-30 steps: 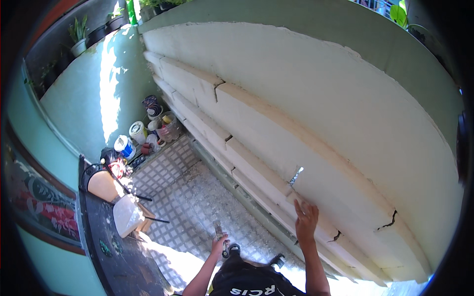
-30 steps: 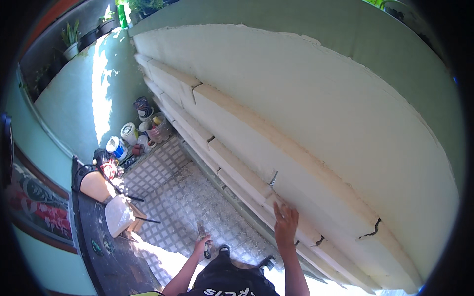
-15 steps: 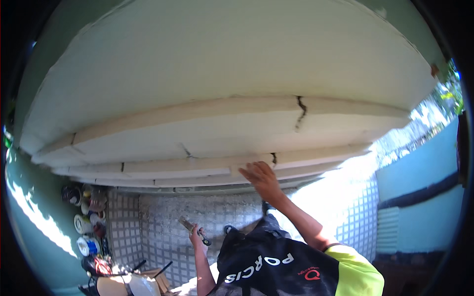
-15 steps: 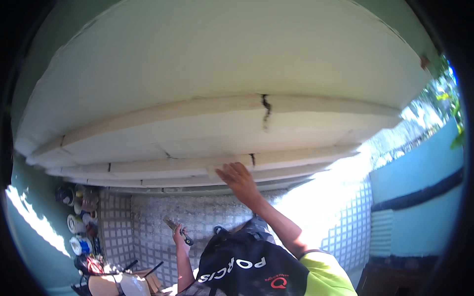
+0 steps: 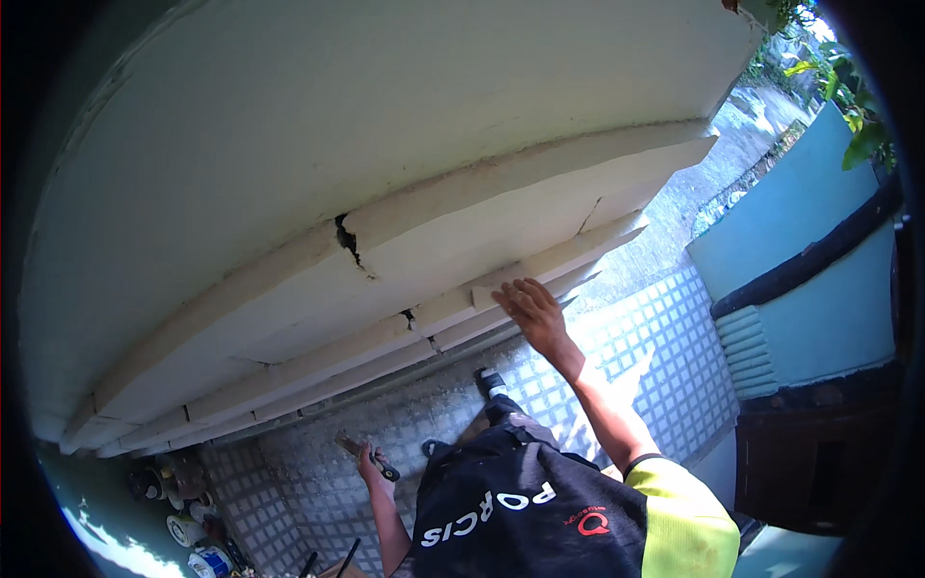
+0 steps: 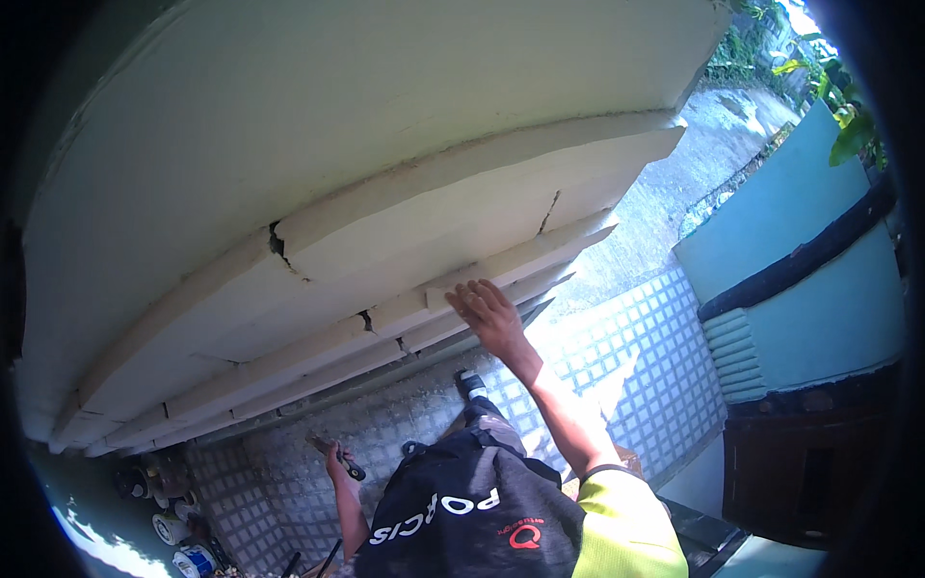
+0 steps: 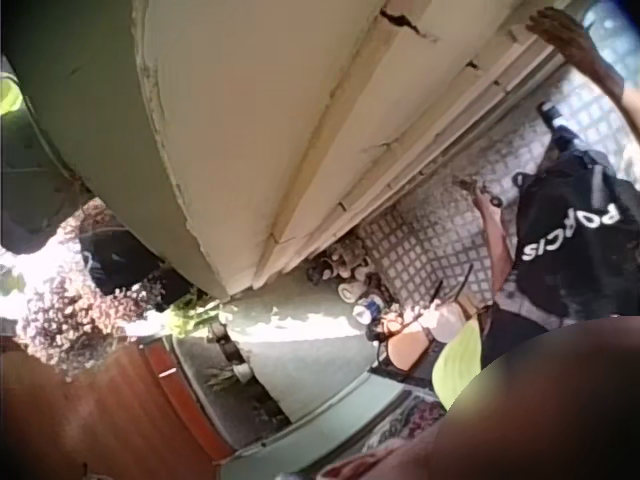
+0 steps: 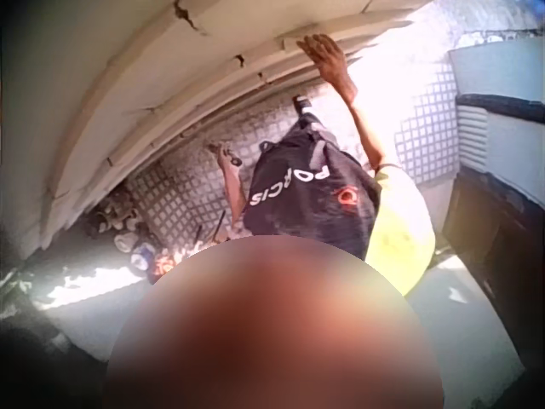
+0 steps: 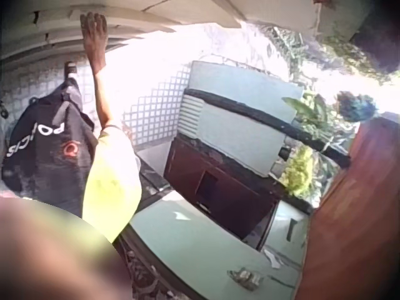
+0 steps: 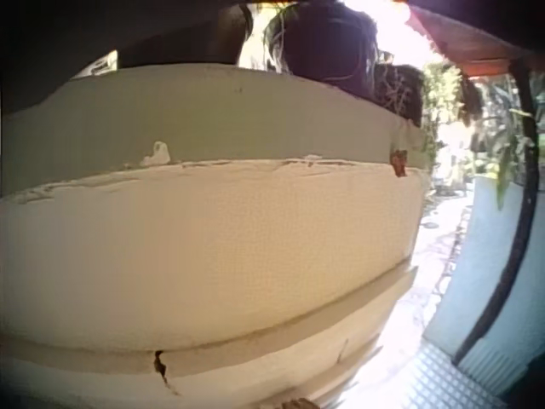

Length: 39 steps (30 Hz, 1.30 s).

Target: Scraping and applying filler to cracks in an exterior wall.

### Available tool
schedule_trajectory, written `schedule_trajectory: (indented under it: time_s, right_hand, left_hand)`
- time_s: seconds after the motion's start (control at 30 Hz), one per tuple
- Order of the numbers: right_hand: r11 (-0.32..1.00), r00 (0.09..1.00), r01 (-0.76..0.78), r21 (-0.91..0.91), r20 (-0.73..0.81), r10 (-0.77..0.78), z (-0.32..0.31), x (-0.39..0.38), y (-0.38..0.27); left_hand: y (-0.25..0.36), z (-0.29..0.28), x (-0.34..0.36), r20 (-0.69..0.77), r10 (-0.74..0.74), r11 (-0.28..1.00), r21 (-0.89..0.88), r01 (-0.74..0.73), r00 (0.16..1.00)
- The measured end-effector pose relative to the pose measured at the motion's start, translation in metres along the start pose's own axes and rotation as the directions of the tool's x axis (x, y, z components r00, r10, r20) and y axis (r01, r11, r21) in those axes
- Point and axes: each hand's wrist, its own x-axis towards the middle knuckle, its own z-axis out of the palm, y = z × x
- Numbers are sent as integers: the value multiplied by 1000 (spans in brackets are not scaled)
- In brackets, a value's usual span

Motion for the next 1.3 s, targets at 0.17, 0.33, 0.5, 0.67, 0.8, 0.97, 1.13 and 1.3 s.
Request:
schedule_trajectory:
  time_s: [0.17, 0.33, 0.5, 0.67, 0.8, 0.97, 1.13, 1.3]
  right_hand:
    - [963, 974, -215, -162, -114, 198, -41, -43, 125]
    - [921, 914, -378, -98, -197, 354, -34, -40, 118]
    - [945, 943, -325, -50, -92, 319, -47, -47, 128]
    - [964, 952, -220, -147, -248, 179, -112, -41, 187]
    - [933, 837, -213, -289, -547, 22, -190, 7, 218]
    - [994, 815, -98, -49, -576, 52, -197, 82, 248]
    - [989, 893, 99, 110, -447, -40, -187, 133, 169]
    - [969, 878, 237, 74, -442, -181, -163, 152, 115]
  left_hand:
    - [-22, 24, 4, -23, 59, 998, -22, -60, 998]
    - [-50, 44, 22, 6, -19, 999, -48, 19, 1000]
    - [-71, 84, 13, -36, -37, 999, -10, 37, 999]
    - [-81, 111, -1, -43, 28, 997, -75, -31, 999]
    - [-94, 111, -16, -33, -12, 999, -42, 11, 999]
    - [-120, 111, -35, 23, 76, 988, -137, -73, 997]
    - [-150, 83, -55, -1, 206, 961, -187, -203, 979]
    - [-191, 61, -118, -268, 200, 934, -239, -266, 942]
